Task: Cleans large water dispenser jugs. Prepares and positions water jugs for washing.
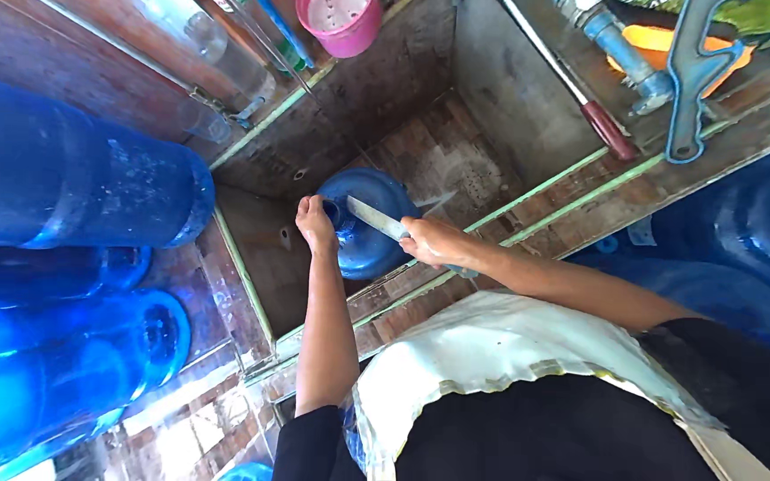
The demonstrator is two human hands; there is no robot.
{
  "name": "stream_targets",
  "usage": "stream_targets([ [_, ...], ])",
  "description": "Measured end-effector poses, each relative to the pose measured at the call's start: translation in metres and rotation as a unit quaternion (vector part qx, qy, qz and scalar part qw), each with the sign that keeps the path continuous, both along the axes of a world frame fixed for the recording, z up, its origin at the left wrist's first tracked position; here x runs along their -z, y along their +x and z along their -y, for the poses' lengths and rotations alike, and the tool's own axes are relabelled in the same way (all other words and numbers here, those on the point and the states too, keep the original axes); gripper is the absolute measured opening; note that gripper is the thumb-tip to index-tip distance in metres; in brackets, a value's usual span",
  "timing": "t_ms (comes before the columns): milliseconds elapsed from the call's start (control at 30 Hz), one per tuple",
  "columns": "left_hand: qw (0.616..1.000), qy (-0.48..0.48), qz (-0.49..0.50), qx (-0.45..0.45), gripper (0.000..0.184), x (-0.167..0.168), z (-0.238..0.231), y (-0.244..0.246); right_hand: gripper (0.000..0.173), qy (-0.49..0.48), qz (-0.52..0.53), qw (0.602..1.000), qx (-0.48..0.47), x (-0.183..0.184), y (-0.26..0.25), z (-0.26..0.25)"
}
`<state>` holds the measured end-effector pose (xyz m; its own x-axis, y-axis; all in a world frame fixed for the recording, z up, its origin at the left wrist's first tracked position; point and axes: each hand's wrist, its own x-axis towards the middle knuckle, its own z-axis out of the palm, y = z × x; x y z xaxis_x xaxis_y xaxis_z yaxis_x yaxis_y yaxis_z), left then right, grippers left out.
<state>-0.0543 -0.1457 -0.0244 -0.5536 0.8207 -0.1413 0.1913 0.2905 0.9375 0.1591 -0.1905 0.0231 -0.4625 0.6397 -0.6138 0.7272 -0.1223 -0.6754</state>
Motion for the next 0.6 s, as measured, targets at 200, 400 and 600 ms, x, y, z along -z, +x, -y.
stream_targets([
  [200,1.0,0.004,0.004,-0.009,0.022,0.0005,-0.001,0.0008,0.024,-0.025,-0.049,0.997,0.05,0.0048,0.0048,-0.0012],
  [400,1.0,0.011,0.01,-0.005,0.024,0.001,-0.0021,0.0,0.025,-0.057,-0.039,0.997,0.036,0.0017,0.0,-0.0026],
  [600,1.0,-0.003,0.009,0.007,0.022,-0.0014,-0.0024,-0.0012,0.025,-0.057,-0.041,0.997,0.026,0.008,0.0005,-0.0032],
])
